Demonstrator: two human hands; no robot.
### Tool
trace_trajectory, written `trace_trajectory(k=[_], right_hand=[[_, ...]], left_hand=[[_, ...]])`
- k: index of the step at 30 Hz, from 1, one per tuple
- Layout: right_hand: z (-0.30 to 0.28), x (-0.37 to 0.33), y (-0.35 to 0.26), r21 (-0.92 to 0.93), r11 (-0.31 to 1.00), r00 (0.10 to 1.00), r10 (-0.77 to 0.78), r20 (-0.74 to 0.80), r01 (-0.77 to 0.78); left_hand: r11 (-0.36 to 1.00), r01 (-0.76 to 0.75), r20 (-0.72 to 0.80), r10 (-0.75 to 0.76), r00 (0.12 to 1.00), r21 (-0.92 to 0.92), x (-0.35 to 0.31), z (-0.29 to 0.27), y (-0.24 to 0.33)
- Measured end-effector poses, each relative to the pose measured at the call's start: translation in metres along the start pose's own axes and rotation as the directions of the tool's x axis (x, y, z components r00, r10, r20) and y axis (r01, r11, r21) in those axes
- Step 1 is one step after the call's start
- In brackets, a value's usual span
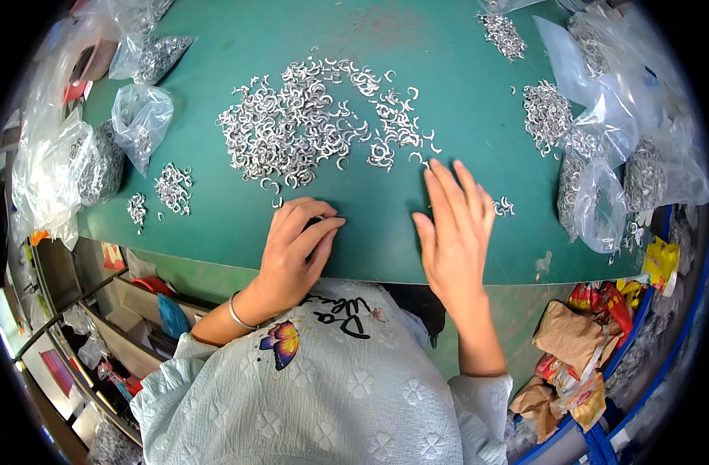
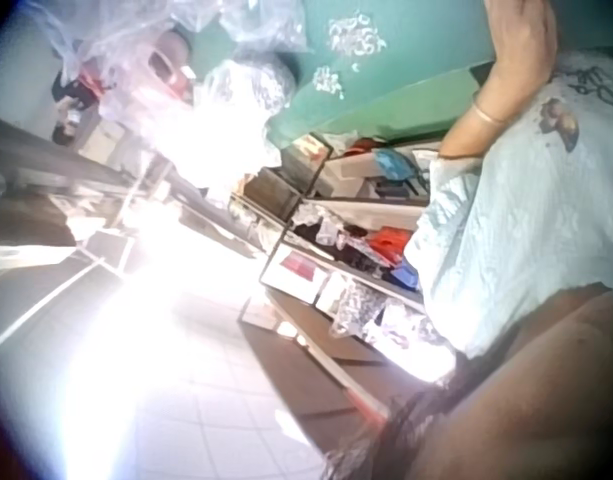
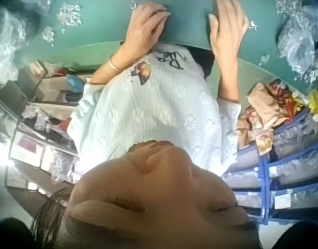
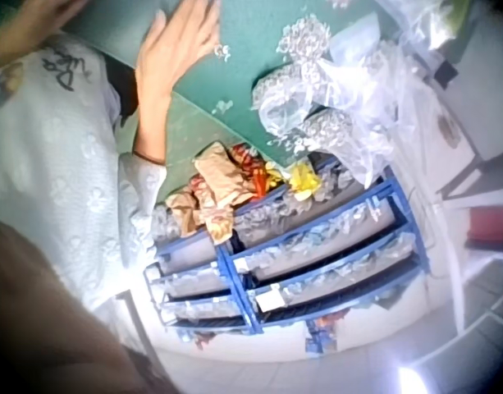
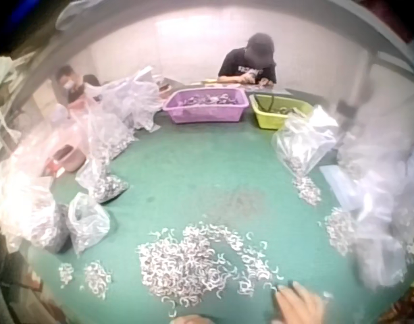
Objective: The person sorts small metal C-shaped clips by hand on a green tabletop, arranging them into piles and handling a plastic bag containing more clips.
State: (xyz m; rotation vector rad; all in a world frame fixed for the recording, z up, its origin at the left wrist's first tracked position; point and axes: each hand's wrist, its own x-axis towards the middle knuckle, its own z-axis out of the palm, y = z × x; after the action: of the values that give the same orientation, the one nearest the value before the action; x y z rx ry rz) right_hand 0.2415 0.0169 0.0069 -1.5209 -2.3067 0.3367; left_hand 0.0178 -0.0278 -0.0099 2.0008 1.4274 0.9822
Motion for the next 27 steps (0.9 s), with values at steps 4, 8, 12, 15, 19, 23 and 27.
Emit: trace_trajectory(k=[4, 8, 12, 15, 19, 23, 27], right_hand=[[-0.002, -0.006, -0.002, -0.117, 0.993, 0.995, -0.011, 0.098, 0.022], [-0.019, -0.022, 0.008, -0.093, 0.995, 0.992, -0.015, 0.123, 0.027], [-0.012, 0.001, 0.015, 0.065, 0.997, 0.999, 0.033, -0.037, -0.03], [0.0, 0.02, 0.02, 0.057, 0.998, 1.0, -0.015, -0.008, 0.016], [-0.007, 0.018, 0.025, -0.093, 0.995, 0.997, -0.023, 0.071, 0.029], [-0.019, 0.003, 0.038, -0.171, 0.985, 0.998, 0.019, 0.06, -0.008], [-0.018, 0.008, 0.031, -0.12, 0.992, 0.996, -0.022, 0.082, 0.032]], left_hand=[[1.0, 0.003, 0.008, -0.003, 1.0, 0.031, 0.001, -0.001, -0.001], [0.998, 0.031, -0.011, -0.03, 0.999, 0.06, -0.005, -0.001, -0.002], [0.998, 0.031, -0.003, -0.031, 1.0, 0.049, -0.004, -0.001, -0.001], [0.999, 0.031, -0.008, -0.03, 1.0, 0.045, -0.004, 0.0, -0.002], [0.998, 0.036, -0.015, -0.036, 0.999, 0.058, -0.005, -0.002, -0.002], [0.998, 0.021, -0.002, -0.021, 1.0, 0.059, -0.006, -0.002, -0.003], [0.997, 0.016, 0.011, -0.017, 1.0, 0.071, -0.004, -0.001, -0.001]])
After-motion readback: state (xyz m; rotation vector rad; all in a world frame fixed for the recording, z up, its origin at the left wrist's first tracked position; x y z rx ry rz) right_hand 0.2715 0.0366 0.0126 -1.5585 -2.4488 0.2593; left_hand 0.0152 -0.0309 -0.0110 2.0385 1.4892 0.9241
